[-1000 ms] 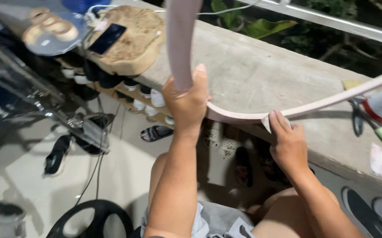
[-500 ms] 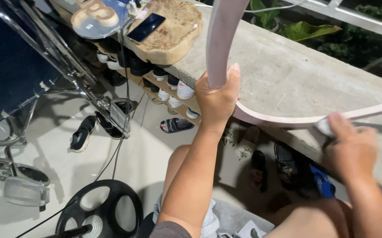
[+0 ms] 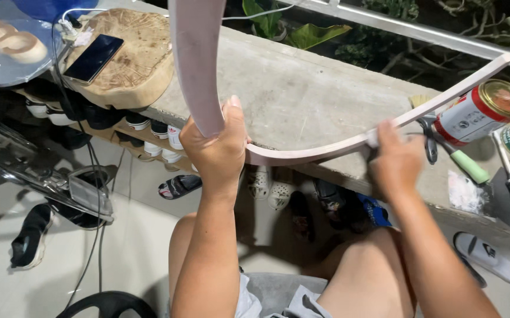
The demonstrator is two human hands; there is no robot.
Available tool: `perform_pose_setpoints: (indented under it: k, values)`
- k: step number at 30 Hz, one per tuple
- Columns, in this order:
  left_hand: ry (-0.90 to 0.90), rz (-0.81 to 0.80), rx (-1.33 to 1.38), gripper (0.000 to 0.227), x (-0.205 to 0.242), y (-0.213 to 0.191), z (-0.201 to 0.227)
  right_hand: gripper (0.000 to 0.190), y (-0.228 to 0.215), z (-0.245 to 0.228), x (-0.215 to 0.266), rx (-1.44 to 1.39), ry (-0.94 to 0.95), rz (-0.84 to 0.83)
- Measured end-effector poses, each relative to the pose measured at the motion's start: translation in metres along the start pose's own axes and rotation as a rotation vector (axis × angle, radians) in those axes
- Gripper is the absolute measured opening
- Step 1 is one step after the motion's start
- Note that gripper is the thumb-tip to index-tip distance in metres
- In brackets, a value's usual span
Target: The person sands the inner and outer surfaces of a large circular wooden frame using a piece of sandpaper and then brushes it with a brush.
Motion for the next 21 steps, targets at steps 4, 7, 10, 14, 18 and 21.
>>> perform_pose_setpoints:
  k: [4,7,10,14,18,21]
  values:
    - [0.021,-0.015,-0.010,0.035,-0.001,0.005,0.010,0.095,0.010,-0.041,0.006,-0.201,0.020,-0.110]
    - [0.021,-0.028,-0.027,0.033,0.001,0.002,0.012,0.085,0.027,0.019,0.011,-0.127,0.080,-0.102]
    - [0.057,-0.036,-0.025,0.037,0.001,0.003,0.013,0.071,0.023,0.038,0.010,-0.006,0.146,-0.072]
    - [0.054,-0.026,0.020,0.034,0.000,0.002,0.003,0.072,0.012,-0.033,0.006,-0.126,0.029,-0.120]
    - [0.038,-0.051,0.024,0.034,0.000,0.000,0.001,0.075,0.036,0.045,0.013,-0.040,0.022,-0.053]
    - [0.063,-0.060,0.007,0.036,-0.001,0.003,0.008,0.074,0.022,0.029,0.008,0.023,0.134,-0.012]
Point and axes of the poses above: each hand's wrist, its own x-axis away from the middle knuckle, its own y-axis out of the palm, z = x × y, the point moved 9 cm from there along -x, towards the middle knuckle, and after that the axes turned 8 degrees about -z, right-handed, at the moved point
